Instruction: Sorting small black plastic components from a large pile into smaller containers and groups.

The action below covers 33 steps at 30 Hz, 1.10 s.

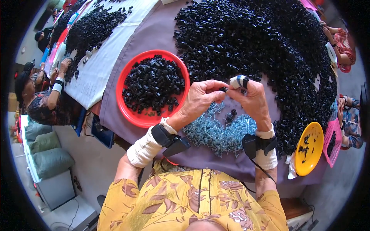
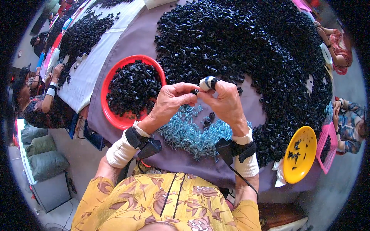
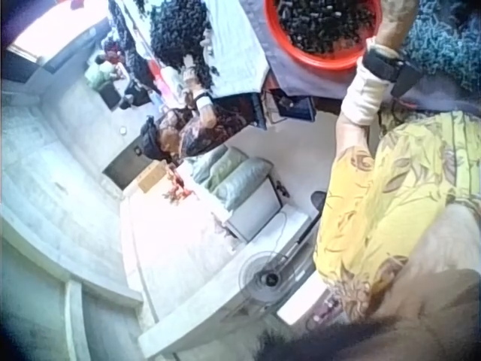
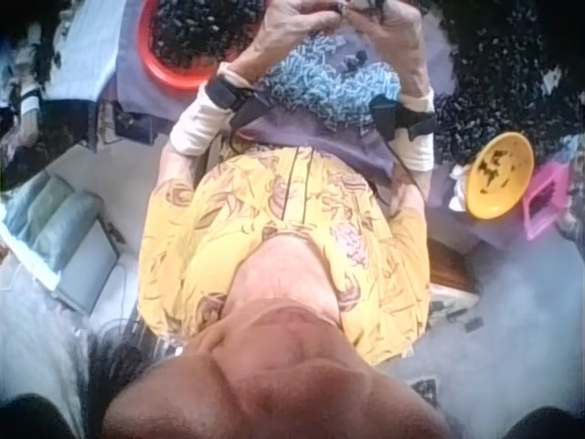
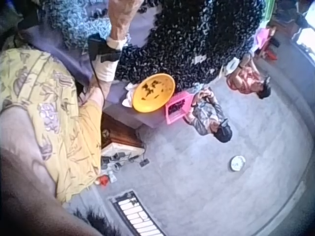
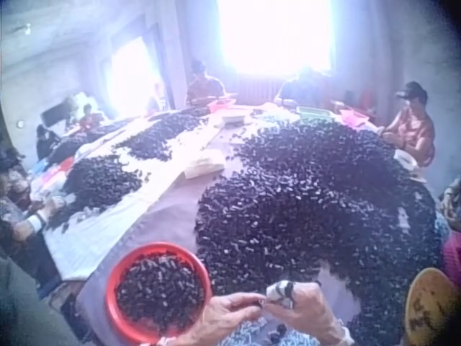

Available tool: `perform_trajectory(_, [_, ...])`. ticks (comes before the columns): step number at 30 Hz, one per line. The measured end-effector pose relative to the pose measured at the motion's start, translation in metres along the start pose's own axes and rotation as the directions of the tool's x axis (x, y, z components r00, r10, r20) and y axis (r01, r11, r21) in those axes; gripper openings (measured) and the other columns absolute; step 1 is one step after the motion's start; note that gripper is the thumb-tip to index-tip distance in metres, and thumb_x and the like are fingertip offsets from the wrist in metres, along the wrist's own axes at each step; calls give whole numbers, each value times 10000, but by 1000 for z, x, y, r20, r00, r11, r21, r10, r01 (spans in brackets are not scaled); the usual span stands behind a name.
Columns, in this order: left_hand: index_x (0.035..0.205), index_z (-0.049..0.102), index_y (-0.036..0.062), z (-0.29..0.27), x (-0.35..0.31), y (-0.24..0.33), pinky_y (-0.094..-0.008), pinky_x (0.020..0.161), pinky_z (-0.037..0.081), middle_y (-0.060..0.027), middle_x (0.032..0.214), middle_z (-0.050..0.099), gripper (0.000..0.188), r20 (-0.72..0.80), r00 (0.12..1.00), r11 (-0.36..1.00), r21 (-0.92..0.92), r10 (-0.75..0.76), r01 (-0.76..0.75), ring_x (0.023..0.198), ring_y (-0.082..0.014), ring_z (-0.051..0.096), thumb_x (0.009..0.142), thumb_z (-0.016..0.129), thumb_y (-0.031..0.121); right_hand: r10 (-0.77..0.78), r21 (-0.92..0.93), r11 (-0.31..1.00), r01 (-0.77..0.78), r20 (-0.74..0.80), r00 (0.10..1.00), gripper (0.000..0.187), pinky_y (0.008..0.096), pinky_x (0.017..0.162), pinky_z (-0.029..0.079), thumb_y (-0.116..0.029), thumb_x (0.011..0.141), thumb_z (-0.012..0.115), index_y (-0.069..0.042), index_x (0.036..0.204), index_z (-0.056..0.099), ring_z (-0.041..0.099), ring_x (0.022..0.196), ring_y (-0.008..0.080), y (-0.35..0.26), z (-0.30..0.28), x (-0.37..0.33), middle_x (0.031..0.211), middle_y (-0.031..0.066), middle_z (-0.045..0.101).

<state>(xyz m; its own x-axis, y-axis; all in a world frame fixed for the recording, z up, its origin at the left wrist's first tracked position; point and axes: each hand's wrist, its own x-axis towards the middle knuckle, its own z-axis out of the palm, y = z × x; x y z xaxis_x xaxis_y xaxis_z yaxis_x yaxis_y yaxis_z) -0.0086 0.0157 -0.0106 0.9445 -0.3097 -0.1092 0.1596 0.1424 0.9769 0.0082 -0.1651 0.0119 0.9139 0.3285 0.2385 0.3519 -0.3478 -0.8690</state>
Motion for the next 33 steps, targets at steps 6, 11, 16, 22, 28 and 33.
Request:
perform_trajectory(6, [1063, 624, -18, -1, 0, -6, -212, 692, 498, -37, 873, 649, 234, -8, 998, 990, 132, 60, -58, 750, -78, 591, 835, 616, 39, -89, -85, 992, 94, 53, 995, 105, 256, 533, 473, -19, 724, 684, -6, 794, 608, 617, 605, 150, -6, -1, 4, 681, 86, 625])
perform_trajectory(11, [1050, 636, -11, 1, 0, -2, -215, 694, 508, -42, 890, 646, 224, -5, 996, 982, 171, 84, -82, 761, -84, 596, 829, 597, -2, -143, -31, 989, 146, 79, 987, 104, 269, 523, 476, -19, 720, 682, -6, 770, 592, 629, 586, 193, -4, -4, 9, 655, 98, 621])
perform_trajectory(16, [1053, 636, -11, 1, 0, 0, -219, 702, 515, -50, 901, 643, 232, -18, 988, 972, 184, 151, -146, 771, -90, 603, 827, 585, -24, -4, 22, 1000, 1, 109, 994, 147, 254, 554, 482, -24, 700, 704, -2, 802, 600, 605, 609, 113, -4, -6, 12, 678, 72, 645])
perform_trajectory(22, [1054, 633, -16, 6, 1, 10, -218, 694, 516, -55, 891, 652, 232, -10, 993, 988, 107, 115, -113, 765, -92, 608, 826, 589, -21, 81, 272, 955, -115, 132, 988, 163, 225, 550, 463, -44, 736, 706, 9, 860, 616, 572, 616, 65, 4, -13, 12, 683, 29, 634])
perform_trajectory(28, [1048, 631, -26, 5, 3, 9, -216, 680, 514, -58, 867, 658, 230, 4, 994, 991, 80, 110, -110, 739, -92, 607, 820, 595, -19, 88, 243, 963, -116, 122, 989, 154, 224, 539, 463, -86, 757, 706, -11, 862, 623, 574, 603, 71, 8, -11, 9, 667, 26, 628])
perform_trajectory(33, [1040, 634, -25, 6, 3, 7, -219, 677, 514, -58, 855, 656, 228, -2, 989, 980, 140, 146, -145, 733, -91, 606, 816, 593, -25, 39, 158, 986, -55, 105, 994, 135, 234, 523, 460, -88, 772, 690, -10, 854, 617, 578, 590, 85, 7, -10, 9, 666, 46, 633])
